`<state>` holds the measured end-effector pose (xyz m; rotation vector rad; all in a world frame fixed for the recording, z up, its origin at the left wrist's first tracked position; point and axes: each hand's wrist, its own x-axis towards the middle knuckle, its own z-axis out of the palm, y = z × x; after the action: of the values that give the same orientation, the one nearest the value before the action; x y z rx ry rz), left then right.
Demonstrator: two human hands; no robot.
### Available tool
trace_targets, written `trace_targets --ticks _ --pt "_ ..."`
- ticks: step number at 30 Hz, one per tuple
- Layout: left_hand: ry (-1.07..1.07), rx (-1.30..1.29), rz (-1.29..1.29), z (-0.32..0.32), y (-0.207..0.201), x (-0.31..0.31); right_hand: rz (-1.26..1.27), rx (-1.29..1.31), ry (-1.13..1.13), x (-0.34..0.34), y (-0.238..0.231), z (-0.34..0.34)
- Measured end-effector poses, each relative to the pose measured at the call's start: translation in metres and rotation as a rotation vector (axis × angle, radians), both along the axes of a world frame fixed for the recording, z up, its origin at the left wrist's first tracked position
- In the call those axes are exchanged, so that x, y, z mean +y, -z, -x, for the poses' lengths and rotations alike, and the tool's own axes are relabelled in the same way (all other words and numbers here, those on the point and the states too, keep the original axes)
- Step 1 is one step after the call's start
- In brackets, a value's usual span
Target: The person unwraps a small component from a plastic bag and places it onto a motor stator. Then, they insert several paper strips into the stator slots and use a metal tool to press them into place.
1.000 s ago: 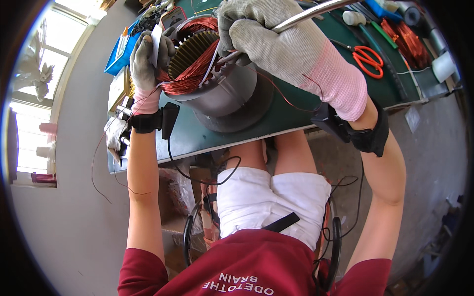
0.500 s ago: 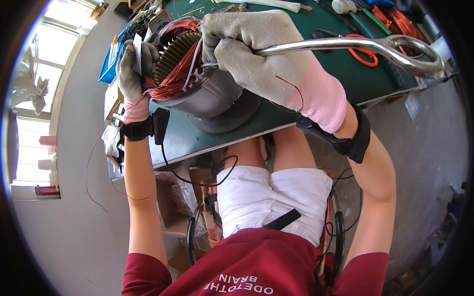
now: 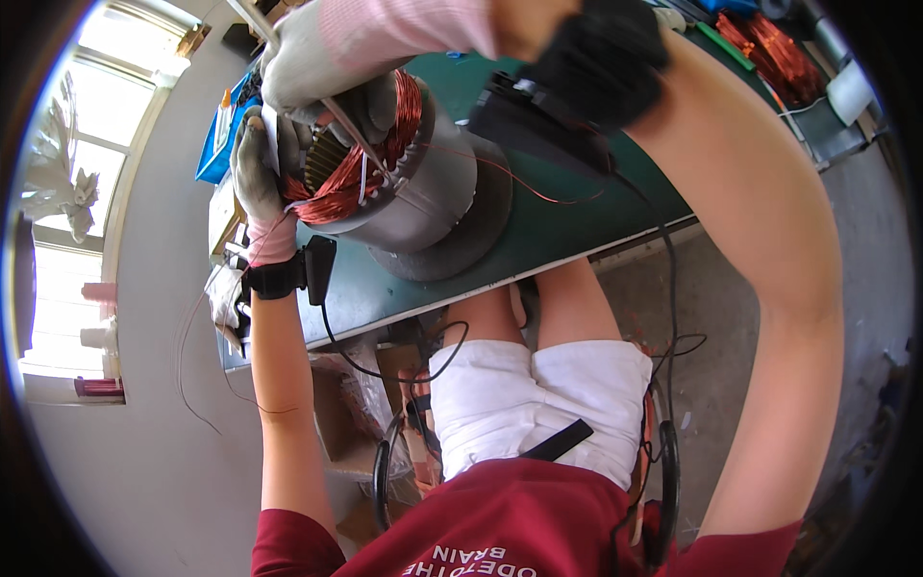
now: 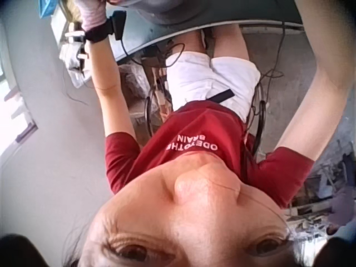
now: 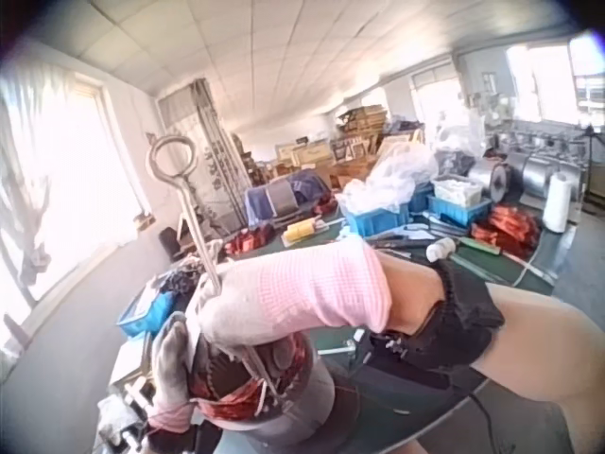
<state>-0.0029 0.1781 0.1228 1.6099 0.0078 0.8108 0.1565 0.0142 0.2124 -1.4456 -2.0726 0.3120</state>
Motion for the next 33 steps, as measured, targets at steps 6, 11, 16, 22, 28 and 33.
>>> trace_targets --ticks 6,11,16,22,28,33 --pt "-0.318 0.005 -0.132 0.011 0.008 0.004 0.308 -0.205 -0.044 0.043 -0.004 0.018" --pt "-0.318 -0.031 -0.390 -0.003 0.009 -0.004 0.633 0.005 0.230 0.018 -0.013 0.006" --pt "-0.357 -0.001 -0.204 0.015 -0.004 -0.021 1.006 0.434 0.209 0.064 0.012 0.014" --pt "-0.529 0.038 -0.218 0.022 -0.003 -0.067 0.370 0.364 0.270 0.005 -0.018 -0.046" --pt "-0.467 0.135 -0.355 0.045 -0.018 -0.075 0.422 0.363 0.489 -0.023 0.004 -0.021" --pt "-0.520 -0.013 -0.536 0.012 -0.031 -0.011 0.576 0.167 0.608 0.006 0.022 -0.019"
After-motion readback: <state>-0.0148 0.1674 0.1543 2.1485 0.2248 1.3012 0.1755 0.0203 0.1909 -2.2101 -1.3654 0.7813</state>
